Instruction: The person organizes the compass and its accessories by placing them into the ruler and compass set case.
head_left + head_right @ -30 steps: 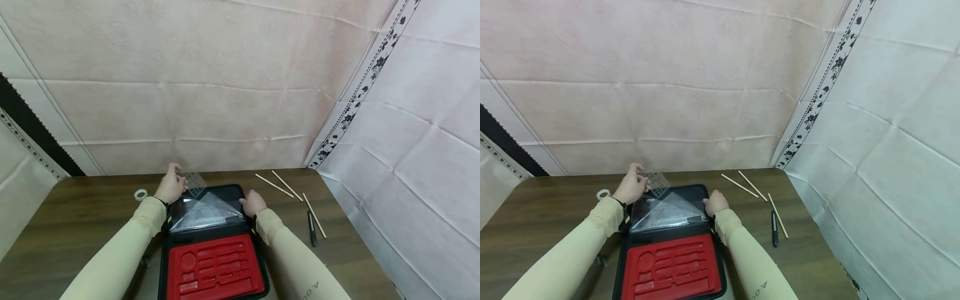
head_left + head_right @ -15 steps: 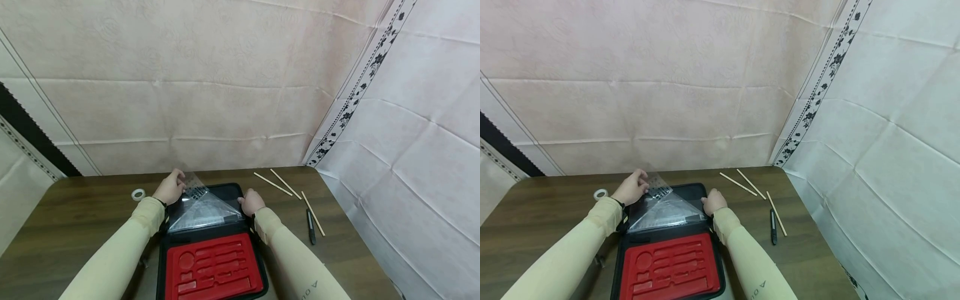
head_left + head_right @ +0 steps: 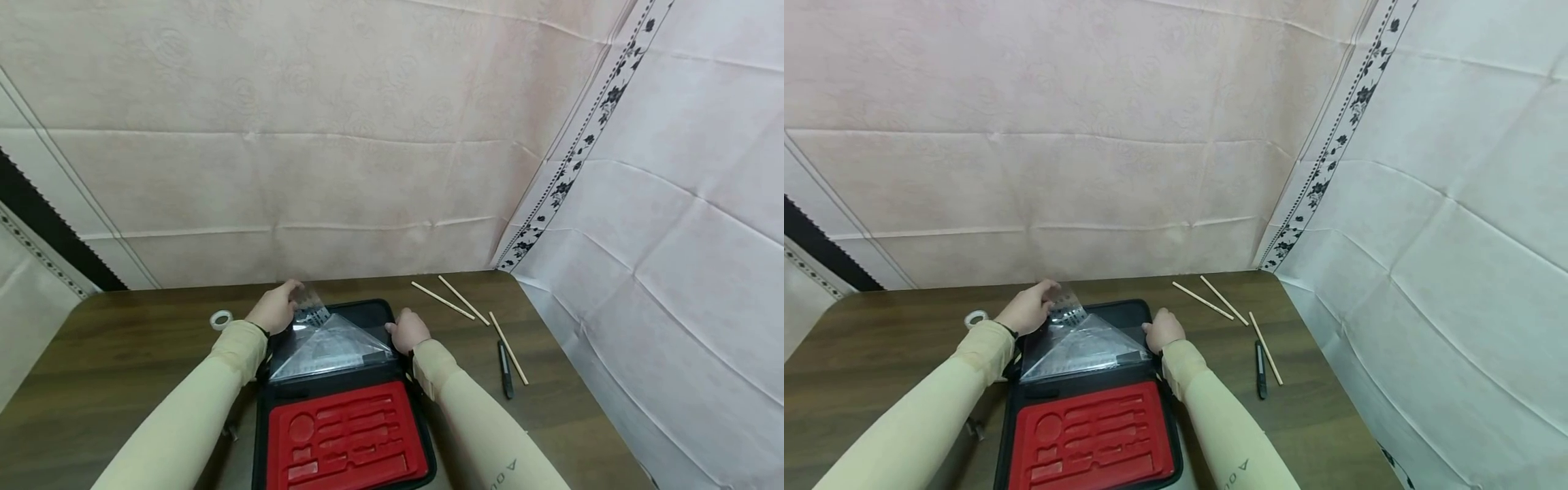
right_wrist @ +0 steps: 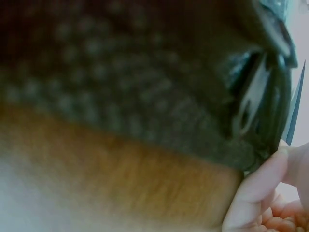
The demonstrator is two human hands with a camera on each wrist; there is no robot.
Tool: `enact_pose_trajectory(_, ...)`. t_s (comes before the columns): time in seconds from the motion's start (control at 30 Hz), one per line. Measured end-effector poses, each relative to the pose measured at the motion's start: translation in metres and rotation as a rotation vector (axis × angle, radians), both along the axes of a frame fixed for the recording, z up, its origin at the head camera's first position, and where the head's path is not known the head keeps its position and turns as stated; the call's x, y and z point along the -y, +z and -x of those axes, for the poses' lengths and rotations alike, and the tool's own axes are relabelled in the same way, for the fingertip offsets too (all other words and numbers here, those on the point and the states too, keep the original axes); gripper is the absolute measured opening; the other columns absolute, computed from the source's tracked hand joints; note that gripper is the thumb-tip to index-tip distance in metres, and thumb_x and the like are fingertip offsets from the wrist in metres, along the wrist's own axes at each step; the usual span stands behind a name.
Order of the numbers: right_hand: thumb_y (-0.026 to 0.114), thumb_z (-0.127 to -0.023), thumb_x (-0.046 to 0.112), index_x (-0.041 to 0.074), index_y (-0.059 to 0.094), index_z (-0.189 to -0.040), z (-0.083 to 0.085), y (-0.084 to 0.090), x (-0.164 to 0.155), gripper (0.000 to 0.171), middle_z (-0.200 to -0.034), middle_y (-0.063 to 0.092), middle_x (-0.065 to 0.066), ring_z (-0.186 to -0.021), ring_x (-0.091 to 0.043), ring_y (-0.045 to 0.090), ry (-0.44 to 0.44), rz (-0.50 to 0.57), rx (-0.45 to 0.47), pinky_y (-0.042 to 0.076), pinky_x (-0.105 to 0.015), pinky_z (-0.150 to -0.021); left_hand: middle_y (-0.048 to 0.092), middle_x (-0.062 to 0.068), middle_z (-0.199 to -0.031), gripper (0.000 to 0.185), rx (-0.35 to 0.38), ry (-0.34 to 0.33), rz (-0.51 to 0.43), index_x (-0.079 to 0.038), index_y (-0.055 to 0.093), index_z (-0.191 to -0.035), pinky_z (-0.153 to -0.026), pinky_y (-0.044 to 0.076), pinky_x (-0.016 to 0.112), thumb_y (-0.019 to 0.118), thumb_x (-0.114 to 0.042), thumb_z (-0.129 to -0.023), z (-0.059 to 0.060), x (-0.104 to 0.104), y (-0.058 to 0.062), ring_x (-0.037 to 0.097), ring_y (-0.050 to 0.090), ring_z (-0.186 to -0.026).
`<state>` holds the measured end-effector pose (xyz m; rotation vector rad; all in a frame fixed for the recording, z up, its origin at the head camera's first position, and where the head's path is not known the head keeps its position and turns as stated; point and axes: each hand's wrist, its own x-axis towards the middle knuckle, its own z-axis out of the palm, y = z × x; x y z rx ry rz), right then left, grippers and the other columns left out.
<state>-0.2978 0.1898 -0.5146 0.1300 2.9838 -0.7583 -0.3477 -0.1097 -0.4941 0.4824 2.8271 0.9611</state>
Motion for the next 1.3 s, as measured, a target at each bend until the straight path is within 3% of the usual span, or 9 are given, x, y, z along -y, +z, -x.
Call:
enact_pose_trajectory(0.1, 0.063, -0.095, 0.028, 0.003, 0.053, -0.087, 0.0, 0.0, 0.001, 0.028, -0.075, 0.056, -0.007, -0.077, -0.024, 0.059, 0.002, -0.007, -0.002, 0.048, -0.04, -0.076, 0.063, 0.016, -0.106, 0.044, -0.001, -0.031, 0.011, -0.006, 0.038, -0.142, -0.059, 0.042, 0.034, 0.044, -0.001, -0.099, 0.0, -0.004, -0.001, 0.02, 0.057, -0.073)
enact_pose_trajectory(0.33, 0.063, -0.095, 0.027, 0.002, 0.055, -0.088, 0.001, -0.001, 0.002, 0.028, -0.077, 0.057, -0.008, -0.079, -0.025, 0.061, 0.008, -0.012, -0.008, 0.049, -0.041, -0.078, 0.06, 0.018, -0.107, 0.048, 0.022, -0.045, 0.006, -0.006, 0.036, -0.145, -0.06, 0.04, 0.035, 0.042, 0.001, -0.098, 0.001, -0.006, 0.001, 0.02, 0.051, -0.065)
enact_pose_trajectory(0.57, 0.062, -0.096, 0.026, 0.001, 0.055, -0.09, 0.0, -0.001, 0.002, 0.027, -0.08, 0.057, -0.008, -0.08, -0.025, 0.061, 0.022, -0.021, -0.018, 0.049, -0.04, -0.078, 0.061, 0.018, -0.115, 0.061, -0.086, -0.013, 0.109, -0.006, 0.043, -0.141, -0.081, 0.048, 0.045, 0.048, 0.015, -0.084, 0.007, 0.004, 0.0, 0.029, 0.059, -0.1)
enact_pose_trajectory(0.7, 0.062, -0.095, 0.026, 0.001, 0.055, -0.089, -0.001, 0.0, 0.003, 0.027, -0.078, 0.056, -0.008, -0.079, -0.025, 0.06, 0.023, -0.024, -0.02, 0.049, -0.041, -0.078, 0.06, 0.019, -0.112, 0.058, -0.107, 0.004, 0.142, -0.005, 0.049, -0.135, -0.081, 0.047, 0.047, 0.047, 0.017, -0.082, 0.009, 0.008, -0.002, 0.032, 0.058, -0.099)
enact_pose_trajectory(0.83, 0.062, -0.095, 0.026, 0.002, 0.055, -0.089, 0.0, 0.0, 0.003, 0.027, -0.077, 0.057, -0.007, -0.079, -0.025, 0.061, 0.018, -0.025, -0.021, 0.049, -0.04, -0.077, 0.058, 0.02, -0.114, 0.051, -0.082, -0.022, 0.104, -0.002, 0.059, -0.125, -0.087, 0.045, 0.047, 0.043, 0.019, -0.081, 0.008, 0.007, -0.001, 0.034, 0.055, -0.104)
enact_pose_trajectory(0.97, 0.062, -0.095, 0.027, 0.002, 0.054, -0.089, 0.0, -0.001, 0.002, 0.027, -0.077, 0.056, -0.007, -0.08, -0.025, 0.06, 0.019, -0.023, -0.017, 0.049, -0.04, -0.078, 0.058, 0.021, -0.12, 0.048, 0.004, -0.049, 0.055, 0.002, 0.055, -0.128, -0.091, 0.044, 0.048, 0.039, 0.017, -0.085, 0.008, 0.007, 0.001, 0.035, 0.054, -0.111)
enact_pose_trajectory(1.1, 0.062, -0.095, 0.028, 0.003, 0.053, -0.089, 0.001, -0.001, 0.001, 0.027, -0.077, 0.056, -0.007, -0.079, -0.025, 0.06, 0.02, -0.025, -0.015, 0.048, -0.04, -0.077, 0.059, 0.021, -0.117, 0.045, 0.068, -0.022, 0.037, -0.003, 0.039, -0.139, -0.075, 0.047, 0.044, 0.037, 0.008, -0.096, 0.008, 0.01, 0.004, 0.032, 0.059, -0.093)
enact_pose_trajectory(1.2, 0.063, -0.095, 0.027, 0.003, 0.053, -0.089, 0.0, 0.0, 0.0, 0.027, -0.076, 0.055, -0.007, -0.077, -0.024, 0.059, 0.015, -0.018, -0.01, 0.048, -0.04, -0.076, 0.061, 0.018, -0.11, 0.041, 0.035, -0.021, 0.045, -0.004, 0.039, -0.138, -0.07, 0.046, 0.041, 0.037, 0.004, -0.098, 0.008, 0.011, 0.002, 0.028, 0.058, -0.085)
enact_pose_trajectory(1.3, 0.063, -0.095, 0.027, 0.004, 0.053, -0.088, 0.0, 0.001, 0.0, 0.027, -0.076, 0.055, -0.007, -0.076, -0.023, 0.058, 0.013, -0.01, 0.0, 0.048, -0.04, -0.076, 0.061, 0.018, -0.109, 0.032, -0.048, -0.041, 0.082, 0.0, 0.052, -0.128, -0.08, 0.047, 0.046, 0.041, 0.003, -0.098, 0.007, 0.01, 0.0, 0.031, 0.058, -0.096)
